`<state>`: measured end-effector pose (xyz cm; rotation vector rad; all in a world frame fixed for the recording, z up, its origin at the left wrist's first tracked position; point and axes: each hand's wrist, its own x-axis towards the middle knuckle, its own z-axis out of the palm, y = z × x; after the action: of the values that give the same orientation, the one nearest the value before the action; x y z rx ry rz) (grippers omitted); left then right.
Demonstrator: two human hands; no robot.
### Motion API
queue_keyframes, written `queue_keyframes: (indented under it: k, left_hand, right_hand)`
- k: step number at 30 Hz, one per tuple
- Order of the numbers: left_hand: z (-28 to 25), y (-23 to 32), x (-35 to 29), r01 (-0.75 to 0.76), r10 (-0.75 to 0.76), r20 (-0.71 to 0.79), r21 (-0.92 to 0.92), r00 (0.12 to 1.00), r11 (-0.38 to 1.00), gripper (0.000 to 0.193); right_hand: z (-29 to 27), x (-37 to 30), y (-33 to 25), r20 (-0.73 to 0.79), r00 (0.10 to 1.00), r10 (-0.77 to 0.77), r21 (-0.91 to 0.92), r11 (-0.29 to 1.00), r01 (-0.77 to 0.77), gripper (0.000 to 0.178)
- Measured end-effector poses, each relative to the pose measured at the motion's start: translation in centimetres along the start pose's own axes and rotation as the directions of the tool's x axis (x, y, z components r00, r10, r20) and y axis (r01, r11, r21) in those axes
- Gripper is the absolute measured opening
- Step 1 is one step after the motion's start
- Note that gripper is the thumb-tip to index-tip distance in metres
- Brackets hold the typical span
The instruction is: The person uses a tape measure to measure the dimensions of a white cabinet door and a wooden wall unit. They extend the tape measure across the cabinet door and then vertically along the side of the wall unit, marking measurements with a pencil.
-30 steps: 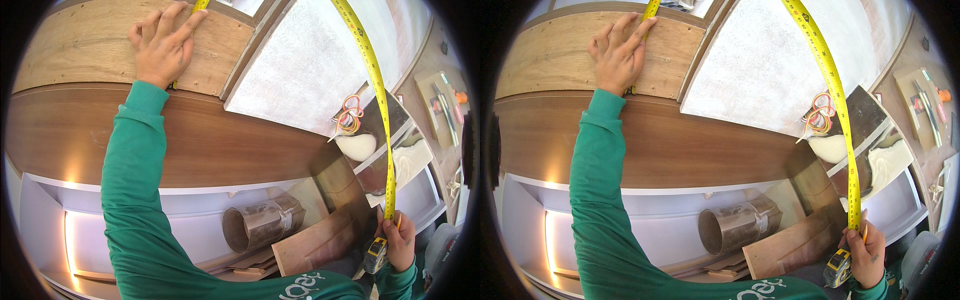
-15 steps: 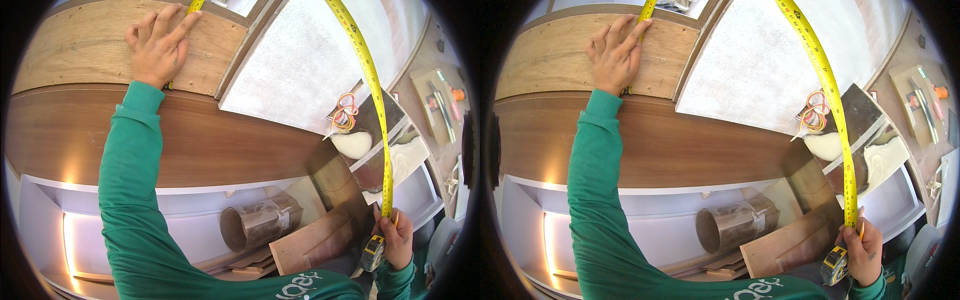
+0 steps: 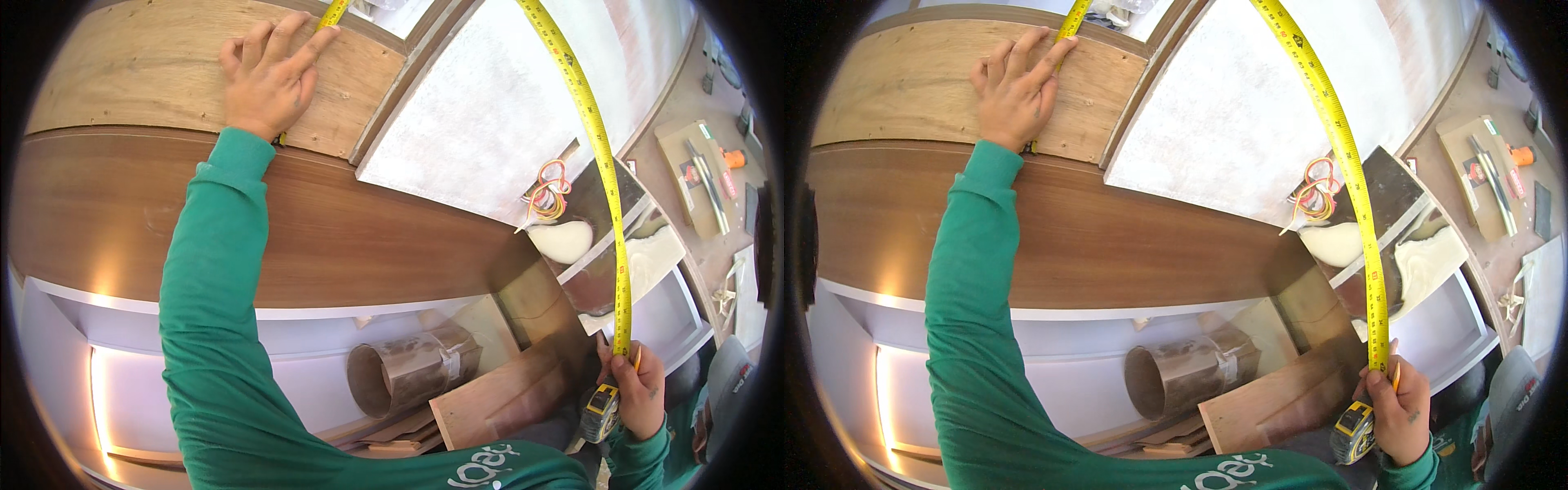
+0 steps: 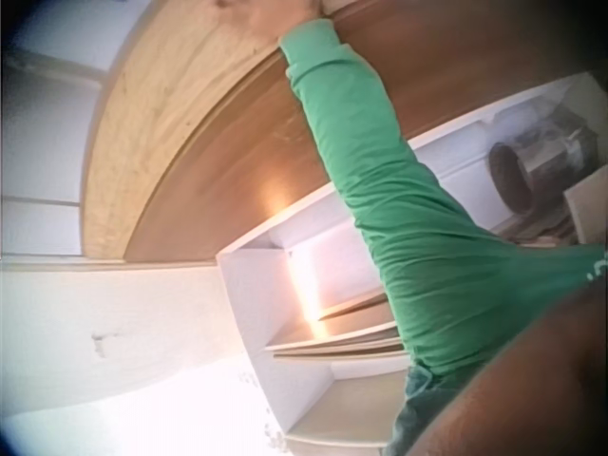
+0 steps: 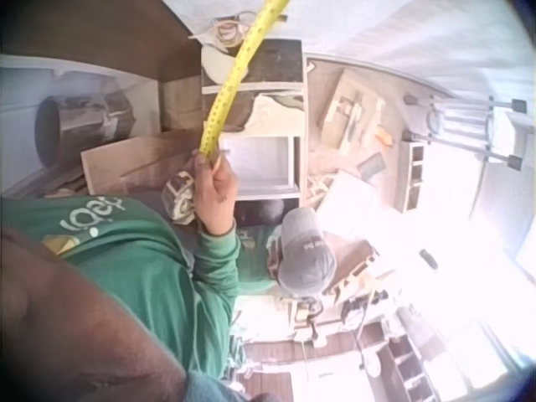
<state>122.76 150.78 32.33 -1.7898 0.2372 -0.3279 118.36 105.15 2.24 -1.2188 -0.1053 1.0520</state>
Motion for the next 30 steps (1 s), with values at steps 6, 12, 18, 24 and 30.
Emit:
queue_keyframes:
  k: [6,12,18,24,30]
  left_hand:
    - [0.1,-0.2,-0.1,-0.003,0.003,-0.010,-0.011,1.000,1.000,0.051]
    - [-0.1,-0.1,-0.1,0.000,0.000,0.008,-0.005,1.000,1.000,0.052]
    - [0.1,-0.1,-0.3,0.003,-0.005,-0.025,-0.053,1.000,0.999,0.052]
    - [0.0,-0.1,-0.2,0.000,-0.002,-0.027,-0.053,1.000,0.999,0.052]
    - [-0.2,-0.1,-0.1,0.008,-0.009,-0.012,-0.062,1.000,0.998,0.052]
  right_hand:
    - [0.4,-1.6,-0.9,-0.001,1.000,0.030,0.012,0.999,-0.030,0.017]
    - [0.2,-3.2,-0.7,-0.020,0.999,0.028,0.019,0.999,-0.028,0.017]
    - [0.0,-4.1,-1.3,-0.028,0.999,0.016,-0.040,0.999,-0.017,0.017]
    - [0.2,-4.1,-1.3,-0.029,1.000,0.010,-0.029,1.000,-0.011,0.016]
    - [0.7,-3.7,-0.9,-0.028,1.000,0.001,-0.003,1.000,-0.002,0.016]
